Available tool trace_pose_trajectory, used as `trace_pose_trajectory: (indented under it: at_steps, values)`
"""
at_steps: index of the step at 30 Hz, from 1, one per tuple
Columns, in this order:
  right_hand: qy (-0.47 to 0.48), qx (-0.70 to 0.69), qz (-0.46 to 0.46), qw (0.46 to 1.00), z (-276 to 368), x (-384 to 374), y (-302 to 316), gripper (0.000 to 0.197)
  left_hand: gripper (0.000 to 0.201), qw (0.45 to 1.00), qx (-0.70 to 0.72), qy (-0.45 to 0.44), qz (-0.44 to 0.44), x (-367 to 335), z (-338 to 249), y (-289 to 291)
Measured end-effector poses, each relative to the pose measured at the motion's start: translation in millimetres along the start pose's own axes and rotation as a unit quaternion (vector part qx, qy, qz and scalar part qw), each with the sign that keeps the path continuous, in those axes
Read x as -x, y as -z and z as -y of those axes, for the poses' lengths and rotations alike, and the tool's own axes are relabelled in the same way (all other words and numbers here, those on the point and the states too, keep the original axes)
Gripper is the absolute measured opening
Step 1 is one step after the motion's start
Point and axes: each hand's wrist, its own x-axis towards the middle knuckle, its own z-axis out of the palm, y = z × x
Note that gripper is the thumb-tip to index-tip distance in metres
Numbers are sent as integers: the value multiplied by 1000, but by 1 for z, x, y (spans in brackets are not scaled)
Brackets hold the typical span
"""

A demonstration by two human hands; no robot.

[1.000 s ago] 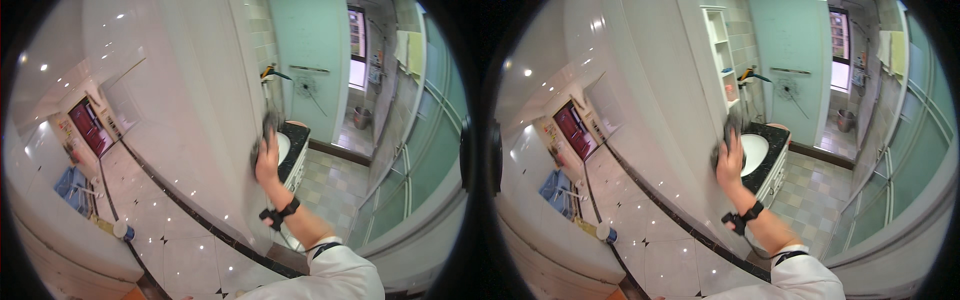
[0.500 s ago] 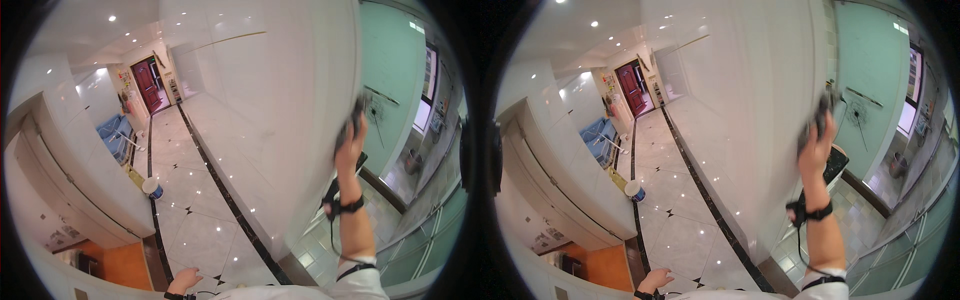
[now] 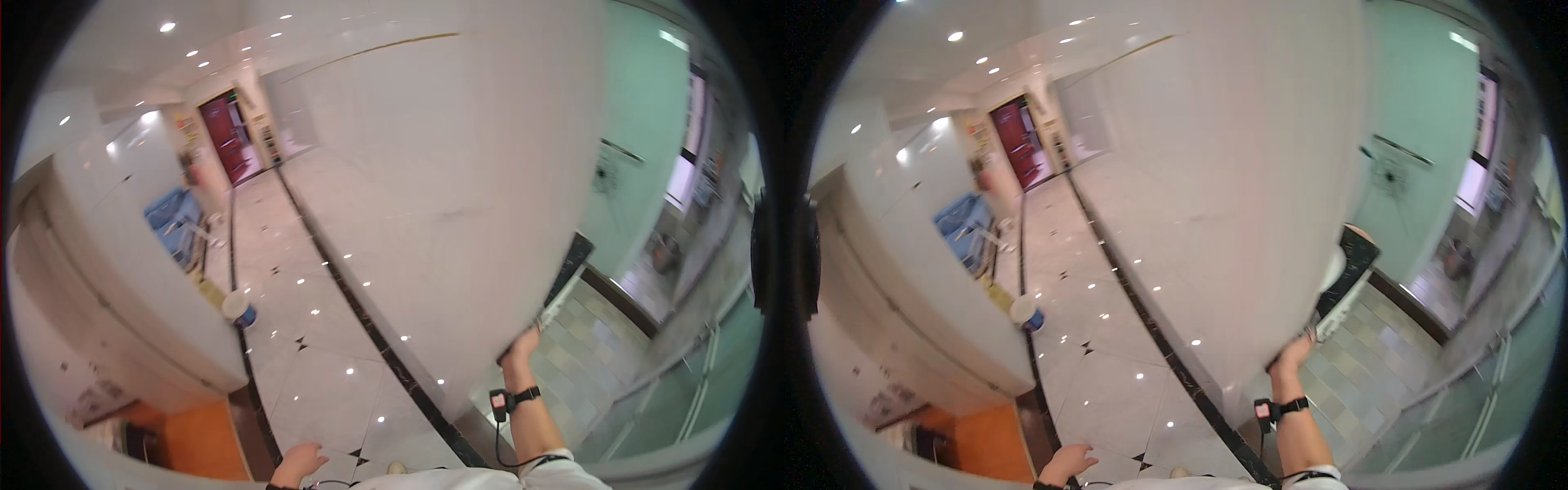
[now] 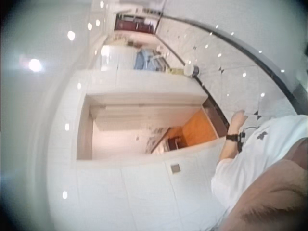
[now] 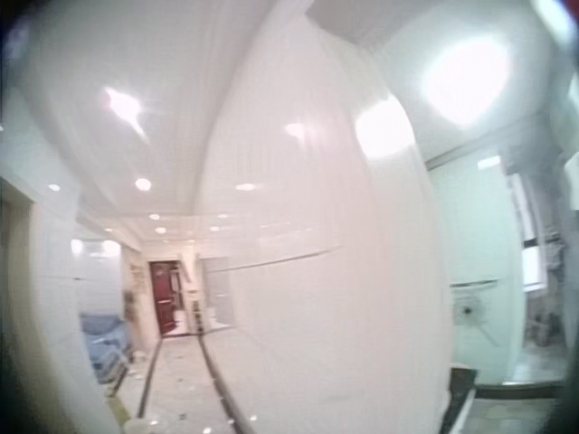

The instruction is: The person wipes a white tiled wall with a dark cloth, moving methodically along the surface. They pause to rinse and wring the cloth at a bathroom sink before resuming wall cleaning. The person also wipes the sink countertop briefly.

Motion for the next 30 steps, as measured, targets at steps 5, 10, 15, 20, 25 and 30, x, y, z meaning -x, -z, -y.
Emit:
trace_pose_trajectory:
  at_steps: [5, 10, 15, 20, 25, 30]
  values:
    - [402, 237, 60, 882, 118, 31, -144, 52, 48, 999, 33, 39, 18, 9, -18, 15]
    - [609, 359, 105, 699, 171, 112, -215, 46, 58, 997, 63, -12, -42, -6, -36, 39]
    - [603, 446, 138, 647, 88, 130, -128, 41, 42, 933, -61, -199, -293, -26, -102, 112]
    - [396, 436, 81, 804, -13, 111, -27, 53, 44, 769, -47, -369, -519, -6, -226, 214]
    - [344, 394, -17, 852, 19, 92, -55, 48, 34, 567, -72, -536, -621, -6, -335, 266]
    - [490, 326, 63, 806, 106, 103, -150, 52, 27, 447, -149, -567, -676, -17, -393, 290]
